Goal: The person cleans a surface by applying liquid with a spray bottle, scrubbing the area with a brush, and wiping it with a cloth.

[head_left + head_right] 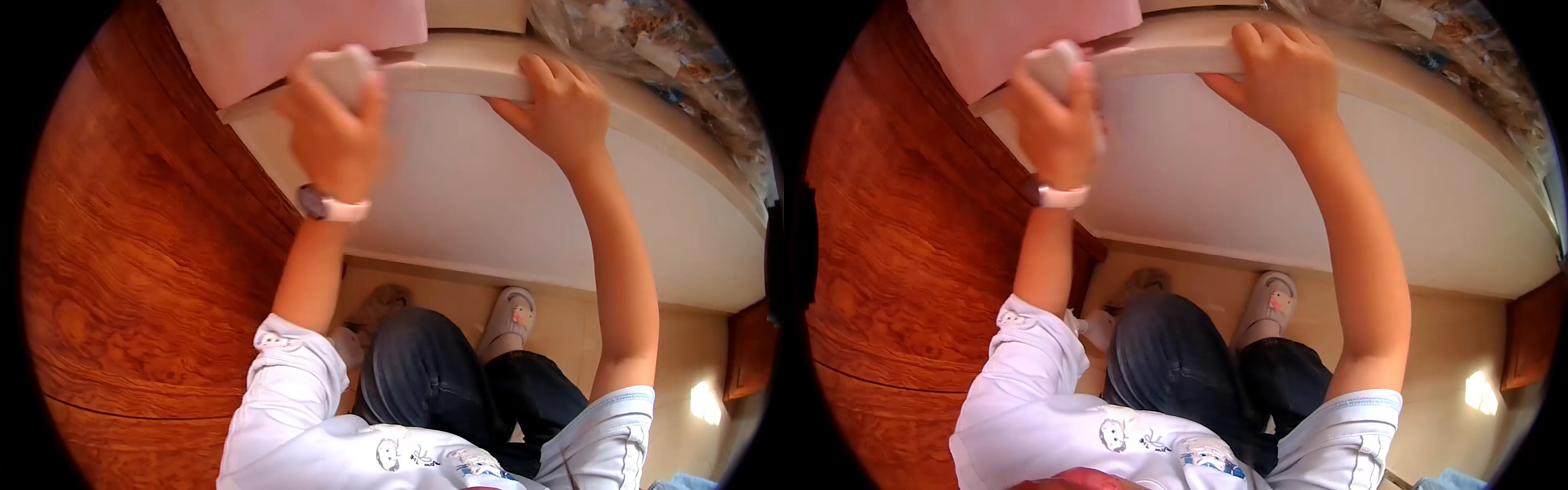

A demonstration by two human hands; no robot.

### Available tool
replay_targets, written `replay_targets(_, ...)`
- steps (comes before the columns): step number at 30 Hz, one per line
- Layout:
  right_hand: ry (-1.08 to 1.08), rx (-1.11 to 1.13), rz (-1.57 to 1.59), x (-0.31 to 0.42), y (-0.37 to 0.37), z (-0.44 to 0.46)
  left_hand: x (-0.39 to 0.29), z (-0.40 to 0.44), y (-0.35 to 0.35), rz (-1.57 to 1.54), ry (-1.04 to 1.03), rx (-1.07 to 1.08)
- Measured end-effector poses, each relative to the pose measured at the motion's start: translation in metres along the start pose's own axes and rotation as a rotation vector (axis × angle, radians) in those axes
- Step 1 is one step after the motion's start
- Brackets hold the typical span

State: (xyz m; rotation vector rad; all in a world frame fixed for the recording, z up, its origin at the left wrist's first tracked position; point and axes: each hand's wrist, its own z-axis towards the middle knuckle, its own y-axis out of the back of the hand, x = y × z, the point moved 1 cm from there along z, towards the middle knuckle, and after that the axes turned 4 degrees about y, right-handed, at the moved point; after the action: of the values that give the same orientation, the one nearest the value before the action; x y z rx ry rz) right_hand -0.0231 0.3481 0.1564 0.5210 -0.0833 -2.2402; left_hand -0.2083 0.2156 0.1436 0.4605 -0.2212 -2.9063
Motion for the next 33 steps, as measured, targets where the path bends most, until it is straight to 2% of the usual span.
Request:
replay_targets(1, 0.002, 0.007, 0.006, 0.001, 0.001, 0.000, 0.006, 0.003, 0.005, 0.004, 0.007, 0.005)
replay_targets(3, 0.022, -0.066, -0.027, 0.005, 0.001, 0.005, 0.022, 0.007, 0.011, -0.436, 0.432, 0.130)
replay_targets(5, 0.059, -0.115, -0.025, 0.003, -0.001, 0.006, 0.003, -0.015, -0.013, -0.113, -0.029, -0.032)
replay_targets(7, 0.062, -0.110, 0.012, 0.004, -0.001, 0.000, -0.033, -0.017, -0.025, -0.151, -0.239, -0.032)
replay_targets(9, 0.032, -0.006, 0.014, 0.000, 0.003, 0.003, -0.021, -0.010, -0.017, -0.112, -0.157, -0.003)
replay_targets(10, 0.050, -0.067, 0.046, 0.000, 0.002, 0.004, -0.008, -0.005, -0.010, -0.089, -0.089, 0.006)
replay_targets(11, 0.044, -0.067, 0.044, 0.006, 0.002, 0.005, 0.018, 0.002, 0.000, -0.173, 0.308, 0.136)
replay_targets(13, 0.042, -0.060, 0.006, 0.003, 0.013, 0.002, 0.023, 0.007, 0.005, -0.429, 0.386, 0.096)
replay_targets(15, 0.042, -0.068, 0.009, -0.006, 0.015, 0.000, -0.012, -0.008, -0.011, -0.032, -0.101, -0.006)
replay_targets(16, 0.049, -0.068, 0.015, -0.008, 0.013, -0.002, -0.030, -0.014, -0.019, -0.021, -0.252, -0.007)
replay_targets(17, 0.043, -0.061, 0.024, -0.007, 0.012, -0.002, -0.030, -0.008, -0.015, -0.015, -0.251, 0.003)
replay_targets(19, 0.060, -0.073, 0.043, -0.006, 0.015, 0.000, -0.024, 0.008, -0.003, -0.039, -0.106, 0.137)
replay_targets(20, 0.057, -0.074, 0.042, -0.006, 0.015, 0.000, -0.011, 0.016, 0.005, -0.026, 0.066, 0.215)
replay_targets(23, 0.048, -0.064, 0.041, -0.007, 0.012, 0.001, -0.002, 0.008, -0.002, -0.117, 0.165, 0.177)
replay_targets(24, 0.061, -0.068, 0.042, -0.009, 0.011, 0.000, -0.017, -0.002, -0.013, 0.049, -0.153, 0.057)
replay_targets(25, 0.072, -0.070, 0.044, -0.011, 0.008, -0.001, -0.018, 0.001, -0.015, 0.054, -0.152, 0.061)
replay_targets(27, 0.053, -0.027, 0.039, -0.009, 0.010, -0.004, -0.025, 0.002, -0.012, 0.033, -0.336, 0.116)
replay_targets(29, 0.029, 0.004, 0.016, -0.009, 0.010, -0.004, -0.004, 0.011, 0.001, 0.075, -0.283, 0.120)
replay_targets(32, 0.048, -0.072, 0.032, -0.007, 0.008, -0.003, 0.010, 0.004, 0.007, -0.190, 0.296, 0.300)
replay_targets(33, 0.065, -0.077, 0.045, -0.010, 0.007, -0.003, 0.010, -0.009, -0.008, 0.029, -0.103, 0.115)
